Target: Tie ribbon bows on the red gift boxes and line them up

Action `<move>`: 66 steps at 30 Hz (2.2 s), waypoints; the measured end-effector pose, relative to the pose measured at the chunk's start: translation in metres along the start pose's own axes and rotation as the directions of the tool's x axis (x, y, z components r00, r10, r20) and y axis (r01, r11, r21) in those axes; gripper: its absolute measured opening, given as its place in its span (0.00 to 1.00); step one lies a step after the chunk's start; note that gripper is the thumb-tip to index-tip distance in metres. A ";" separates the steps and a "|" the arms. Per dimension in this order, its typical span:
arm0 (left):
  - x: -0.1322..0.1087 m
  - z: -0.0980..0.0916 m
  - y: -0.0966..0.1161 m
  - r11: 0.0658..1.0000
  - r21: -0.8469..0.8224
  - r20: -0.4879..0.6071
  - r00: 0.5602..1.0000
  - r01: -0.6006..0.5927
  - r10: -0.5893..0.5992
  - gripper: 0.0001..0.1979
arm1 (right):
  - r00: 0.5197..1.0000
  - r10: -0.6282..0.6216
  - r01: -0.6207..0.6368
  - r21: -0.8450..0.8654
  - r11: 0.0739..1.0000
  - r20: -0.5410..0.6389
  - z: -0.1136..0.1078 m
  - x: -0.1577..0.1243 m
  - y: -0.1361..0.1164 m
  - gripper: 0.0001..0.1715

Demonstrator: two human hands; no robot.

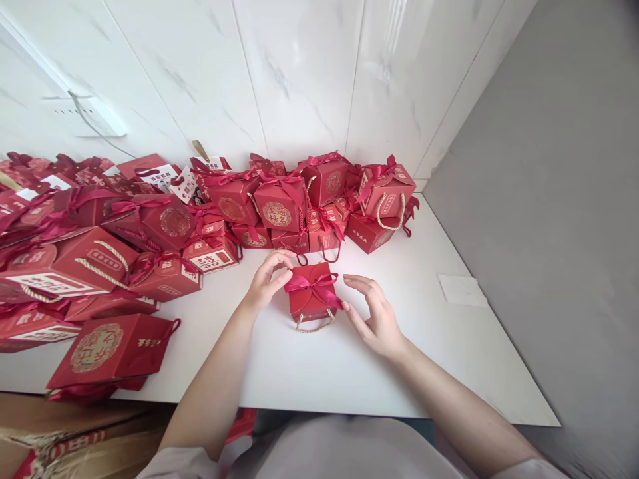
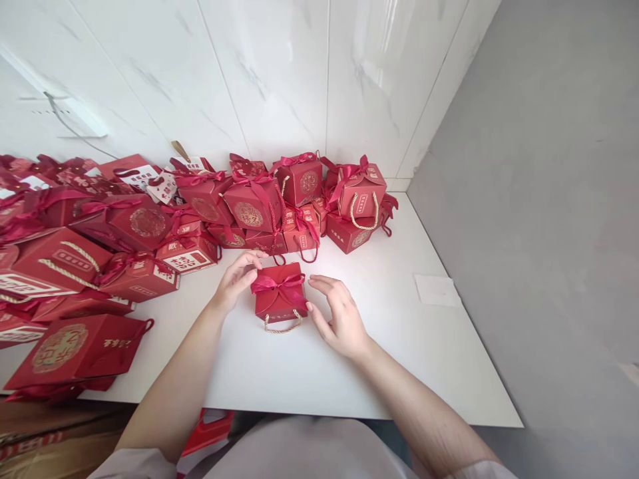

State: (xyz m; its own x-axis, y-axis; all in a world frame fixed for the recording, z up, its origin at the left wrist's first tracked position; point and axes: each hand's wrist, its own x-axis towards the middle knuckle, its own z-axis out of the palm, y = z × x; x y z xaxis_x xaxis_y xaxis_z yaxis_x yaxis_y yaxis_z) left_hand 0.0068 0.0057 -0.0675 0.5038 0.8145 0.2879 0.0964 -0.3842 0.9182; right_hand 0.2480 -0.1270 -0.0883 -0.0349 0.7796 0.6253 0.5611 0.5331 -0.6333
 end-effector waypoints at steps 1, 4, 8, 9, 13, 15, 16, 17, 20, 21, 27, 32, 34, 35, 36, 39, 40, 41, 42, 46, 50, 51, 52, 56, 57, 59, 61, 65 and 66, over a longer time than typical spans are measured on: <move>0.000 -0.002 0.003 0.999 0.046 0.017 1.000 -0.008 0.008 0.12 | 1.000 -0.004 0.004 0.002 1.000 0.003 0.000 0.000 0.000 0.28; -0.003 -0.007 0.009 0.989 0.146 0.051 0.998 -0.030 0.023 0.13 | 1.000 -0.007 0.007 0.010 1.000 0.016 0.001 0.000 0.000 0.28; -0.005 -0.007 0.015 0.992 0.115 0.040 0.998 -0.044 0.040 0.17 | 1.000 -0.013 0.013 0.003 1.000 0.021 0.000 0.000 -0.001 0.26; -0.005 -0.006 0.017 0.994 0.092 0.045 0.998 -0.050 0.046 0.17 | 1.000 -0.018 0.019 -0.001 1.000 0.019 0.000 0.001 -0.002 0.26; -0.005 -0.003 0.021 0.995 0.068 0.130 0.990 -0.072 0.062 0.13 | 0.998 -0.058 0.058 -0.027 0.998 0.019 0.000 0.001 -0.004 0.24; -0.005 -0.003 0.022 0.995 0.067 0.115 0.991 -0.073 0.065 0.09 | 0.996 -0.079 0.080 -0.037 0.996 0.029 0.002 0.001 -0.006 0.24; -0.004 -0.004 0.023 0.995 0.074 0.089 0.994 -0.072 0.065 0.10 | 0.996 -0.088 0.089 -0.037 0.995 0.036 0.002 0.000 -0.006 0.24; -0.004 -0.006 0.023 0.993 0.103 0.067 0.996 -0.064 0.058 0.11 | 0.995 -0.094 0.096 -0.033 0.995 0.041 0.003 0.000 -0.007 0.24; -0.004 -0.018 0.025 0.949 0.316 0.067 0.998 -0.013 -0.008 0.16 | 0.993 -0.103 0.104 -0.018 0.994 0.054 0.005 -0.002 -0.008 0.24; -0.005 -0.023 0.026 0.924 0.383 0.071 0.997 0.007 -0.037 0.19 | 0.993 -0.104 0.105 -0.015 0.994 0.054 0.005 -0.002 -0.008 0.24; -0.011 -0.044 0.034 0.928 0.340 0.301 0.918 0.151 -0.259 0.22 | 0.995 -0.085 0.086 -0.021 0.996 0.044 0.003 -0.001 -0.005 0.23; -0.014 -0.027 0.053 0.976 0.212 0.267 0.957 0.059 -0.116 0.14 | 0.995 -0.093 0.094 -0.032 0.995 0.028 0.004 0.000 -0.006 0.23; -0.015 -0.013 0.062 0.978 0.192 0.139 0.989 -0.084 0.058 0.10 | 0.994 -0.111 0.112 -0.050 0.992 0.011 0.005 -0.001 -0.007 0.22; -0.016 -0.006 0.066 0.963 0.219 0.107 0.985 -0.159 0.138 0.08 | 0.992 -0.123 0.123 -0.062 0.990 0.004 0.006 -0.002 -0.008 0.21; -0.016 0.001 0.070 0.938 0.261 0.111 0.973 -0.227 0.204 0.06 | 0.991 -0.136 0.136 -0.075 0.988 0.000 0.006 -0.002 -0.009 0.20; -0.017 0.019 0.076 0.846 0.387 0.243 0.926 -0.366 0.289 0.04 | 0.983 -0.181 0.183 -0.109 0.977 0.029 0.007 -0.002 -0.012 0.18; -0.018 0.023 0.076 0.821 0.417 0.293 0.913 -0.389 0.284 0.04 | 0.978 -0.201 0.206 -0.118 0.971 0.052 0.006 -0.002 -0.013 0.17; -0.018 0.025 0.075 0.801 0.441 0.336 0.902 -0.405 0.271 0.05 | 0.971 -0.224 0.233 -0.127 0.964 0.079 0.006 -0.002 -0.014 0.15; -0.018 0.026 0.074 0.787 0.458 0.365 0.895 -0.414 0.258 0.06 | 0.963 -0.245 0.259 -0.137 0.956 0.110 0.006 -0.002 -0.015 0.14; -0.017 0.020 0.067 0.792 0.442 0.392 0.885 -0.421 0.252 0.06 | 0.919 -0.310 0.349 -0.134 0.928 0.244 0.005 0.000 -0.018 0.17; -0.015 0.010 0.065 0.874 0.355 0.320 0.921 -0.332 0.220 0.05 | 0.896 -0.333 0.365 -0.060 0.929 0.293 0.005 0.000 -0.018 0.25; -0.014 0.008 0.064 0.887 0.349 0.289 0.935 -0.303 0.206 0.05 | 0.897 -0.334 0.362 -0.047 0.931 0.291 0.005 -0.001 -0.018 0.27; -0.014 0.007 0.063 0.892 0.357 0.257 0.947 -0.278 0.192 0.05 | 0.896 -0.335 0.361 -0.037 0.932 0.289 0.005 -0.001 -0.018 0.28; -0.012 0.009 0.056 0.864 0.455 0.187 0.972 -0.217 0.146 0.07 | 0.892 -0.351 0.370 -0.012 0.929 0.285 0.005 -0.002 -0.019 0.29; -0.011 0.010 0.055 0.858 0.469 0.178 0.974 -0.209 0.140 0.07 | 0.891 -0.353 0.370 -0.006 0.929 0.285 0.005 -0.002 -0.020 0.29; -0.011 0.013 0.053 0.850 0.486 0.167 0.977 -0.200 0.134 0.05 | 0.893 -0.348 0.364 -0.001 0.932 0.285 0.005 -0.002 -0.023 0.28; -0.011 0.015 0.051 0.841 0.505 0.157 0.979 -0.194 0.132 0.04 | 0.898 -0.340 0.356 -0.007 0.934 0.280 0.006 -0.003 -0.026 0.28; -0.010 0.019 0.050 0.818 0.537 0.148 0.978 -0.203 0.146 0.03 | 0.889 -0.365 0.379 0.003 0.925 0.275 0.008 -0.003 -0.032 0.27; -0.010 0.019 0.050 0.816 0.539 0.147 0.977 -0.209 0.153 0.03 | 0.883 -0.378 0.390 0.013 0.921 0.277 0.009 -0.003 -0.033 0.26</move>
State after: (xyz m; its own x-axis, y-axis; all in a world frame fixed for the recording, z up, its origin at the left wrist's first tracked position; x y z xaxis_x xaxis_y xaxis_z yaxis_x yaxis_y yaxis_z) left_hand 0.0234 -0.0298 -0.0296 0.6332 0.6733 0.3817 0.4365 -0.7179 0.5423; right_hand 0.2219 -0.1438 -0.0732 -0.4726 0.5779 0.6653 0.4919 0.7994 -0.3449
